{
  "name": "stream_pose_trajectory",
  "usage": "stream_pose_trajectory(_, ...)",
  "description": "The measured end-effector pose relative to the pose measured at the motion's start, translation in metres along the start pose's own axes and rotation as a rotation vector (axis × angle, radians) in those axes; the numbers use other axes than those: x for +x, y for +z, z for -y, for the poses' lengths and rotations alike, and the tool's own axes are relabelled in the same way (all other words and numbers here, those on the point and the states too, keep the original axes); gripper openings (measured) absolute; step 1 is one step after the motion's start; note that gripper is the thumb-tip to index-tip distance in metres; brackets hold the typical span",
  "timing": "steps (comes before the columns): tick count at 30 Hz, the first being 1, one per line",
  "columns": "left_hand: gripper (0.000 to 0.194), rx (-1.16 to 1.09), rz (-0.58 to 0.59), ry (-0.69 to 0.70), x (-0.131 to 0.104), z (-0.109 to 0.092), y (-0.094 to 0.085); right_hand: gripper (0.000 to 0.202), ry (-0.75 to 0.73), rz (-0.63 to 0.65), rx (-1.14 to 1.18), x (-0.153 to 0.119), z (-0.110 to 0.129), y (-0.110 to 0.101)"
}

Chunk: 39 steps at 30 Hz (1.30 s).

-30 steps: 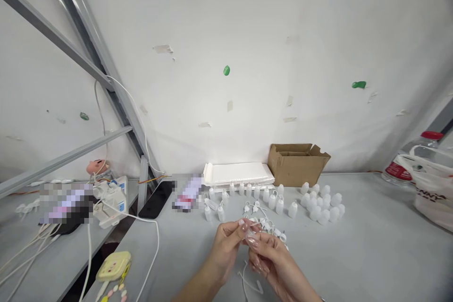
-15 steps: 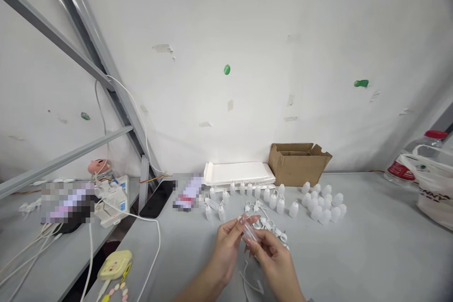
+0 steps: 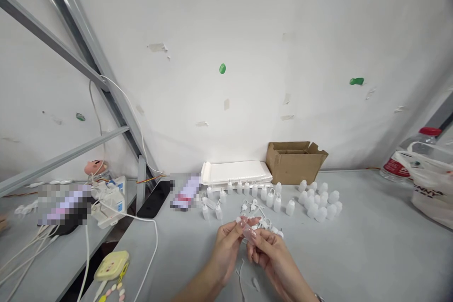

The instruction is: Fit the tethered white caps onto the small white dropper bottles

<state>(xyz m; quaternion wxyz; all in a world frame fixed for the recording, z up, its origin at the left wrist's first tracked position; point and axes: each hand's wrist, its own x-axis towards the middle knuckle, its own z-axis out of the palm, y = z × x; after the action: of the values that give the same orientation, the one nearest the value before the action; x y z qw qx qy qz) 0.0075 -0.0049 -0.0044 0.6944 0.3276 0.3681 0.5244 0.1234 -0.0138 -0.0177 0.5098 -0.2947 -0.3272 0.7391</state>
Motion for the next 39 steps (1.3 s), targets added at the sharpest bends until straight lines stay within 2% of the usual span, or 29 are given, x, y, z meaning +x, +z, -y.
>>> stream_pose_trajectory(3,0.033,0.089,-0.002,0.032,0.001,-0.005,0.001,0.027,0.090,0.050,0.178,0.001,-0.001,-0.001)
stream_pose_trajectory(7,0.034,0.170,0.016,0.070,0.003,-0.013,-0.002,0.019,0.168,0.023,0.333,0.003,-0.005,-0.004)
stream_pose_trajectory(12,0.050,0.079,0.036,0.018,0.005,-0.017,-0.006,0.028,0.208,0.003,0.312,0.001,-0.004,-0.003)
stream_pose_trajectory(17,0.051,0.126,0.017,0.038,0.005,-0.014,-0.006,0.031,0.203,0.016,0.296,0.001,-0.004,-0.002)
stream_pose_trajectory(20,0.047,0.172,0.023,0.034,0.004,-0.012,-0.005,0.031,0.152,0.010,0.246,0.003,-0.006,-0.001)
stream_pose_trajectory(24,0.039,0.293,0.003,-0.004,0.003,-0.012,-0.003,0.034,0.037,-0.009,0.038,0.004,-0.006,0.000)
stream_pose_trajectory(27,0.037,0.275,-0.034,0.018,0.004,-0.012,-0.003,0.042,-0.030,-0.039,-0.211,0.005,-0.001,-0.004)
stream_pose_trajectory(31,0.036,0.166,-0.112,0.112,0.009,-0.011,-0.011,0.043,-0.215,-0.217,-0.631,0.005,0.015,-0.027)
stream_pose_trajectory(34,0.039,0.107,-0.157,0.100,0.011,-0.011,-0.015,0.034,-0.364,-0.393,-0.999,0.005,0.026,-0.050)
stream_pose_trajectory(36,0.040,0.093,-0.169,0.068,0.011,-0.011,-0.015,0.027,-0.426,-0.427,-1.183,0.005,0.030,-0.062)
stream_pose_trajectory(39,0.042,0.095,-0.162,0.027,0.009,-0.011,-0.014,0.023,-0.406,-0.368,-1.336,0.003,0.034,-0.069)
